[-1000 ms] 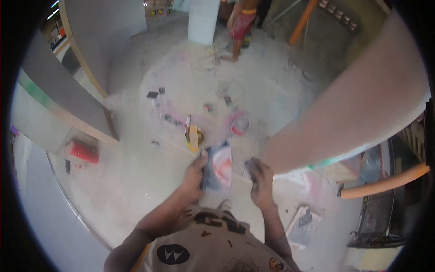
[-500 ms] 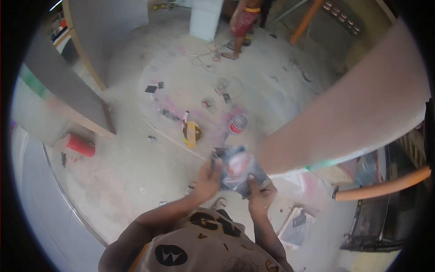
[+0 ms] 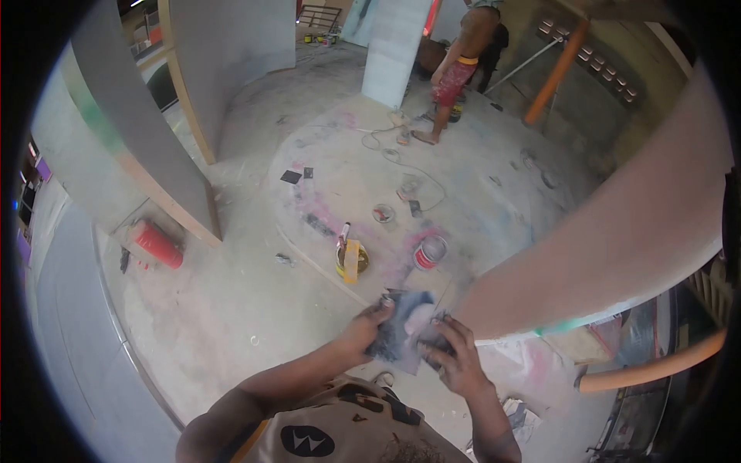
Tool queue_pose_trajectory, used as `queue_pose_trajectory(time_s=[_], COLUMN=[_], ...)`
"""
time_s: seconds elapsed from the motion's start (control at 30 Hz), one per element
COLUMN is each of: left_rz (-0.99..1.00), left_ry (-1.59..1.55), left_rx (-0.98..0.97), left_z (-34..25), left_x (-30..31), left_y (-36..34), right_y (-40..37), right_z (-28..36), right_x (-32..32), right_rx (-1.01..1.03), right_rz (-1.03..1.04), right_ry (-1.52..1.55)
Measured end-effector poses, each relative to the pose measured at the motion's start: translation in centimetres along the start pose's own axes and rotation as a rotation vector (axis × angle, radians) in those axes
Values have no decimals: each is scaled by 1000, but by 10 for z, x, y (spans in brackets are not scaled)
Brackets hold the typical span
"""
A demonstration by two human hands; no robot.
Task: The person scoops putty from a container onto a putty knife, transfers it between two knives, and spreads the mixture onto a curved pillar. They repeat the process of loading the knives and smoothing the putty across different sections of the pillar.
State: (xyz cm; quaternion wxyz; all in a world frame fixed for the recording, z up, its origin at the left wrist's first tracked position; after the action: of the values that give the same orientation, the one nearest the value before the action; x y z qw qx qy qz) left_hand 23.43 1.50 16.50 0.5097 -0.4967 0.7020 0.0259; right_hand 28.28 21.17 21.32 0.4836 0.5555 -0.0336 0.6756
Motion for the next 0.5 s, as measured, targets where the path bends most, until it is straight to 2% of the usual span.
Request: queue_pose_trajectory(time_s=[0.03,0.1,0.17,0.23,0.27,0.33,0.37,0.4,0.47,0.5], left_rz=[-71,-73,-76,-114,-90,-148,-182,-161,-186,-115], left_ry=[31,0,-17,497,507,625,683,693,171,135], left_rx=[-49,-85,-116,-527,-525,-589,-604,-631,-414,-402], left_z=[-4,-8,-8,-11,-8,-11,-11,-14,-11,-9], left_x=[5,16,30,39,34,27,37,36,40,42], left_y=[-2,-7,-6,0,1,-3,4,3,3,3], right_y=[-3,2,11,23,30,36,26,25,25,32], right_z=[-12,-19,-11,5,9,11,2,4,12,20], right_x=[3,19,31,33,27,9,-1,5,17,21], right_rx=[-56,-131,-137,-72,-86,-13,-56,-50,-30,-18], right_rz=[106,329,319,281,268,430,494,470,637,549], right_ry=[-116,-418,-366,-308,-325,-395,-324,-348,-316,-281])
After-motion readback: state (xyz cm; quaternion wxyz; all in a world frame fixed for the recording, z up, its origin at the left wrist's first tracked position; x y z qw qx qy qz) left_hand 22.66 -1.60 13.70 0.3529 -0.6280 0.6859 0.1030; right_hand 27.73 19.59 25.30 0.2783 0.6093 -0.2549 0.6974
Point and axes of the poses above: each hand's wrist, its own y-axis towards the middle knuckle, its own x-axis out of the back of the hand, z = x × y, the point moved 4 cm from there along y, towards the middle knuckle, and after that the axes turned 2 degrees about -z, right-handed, at the moved point
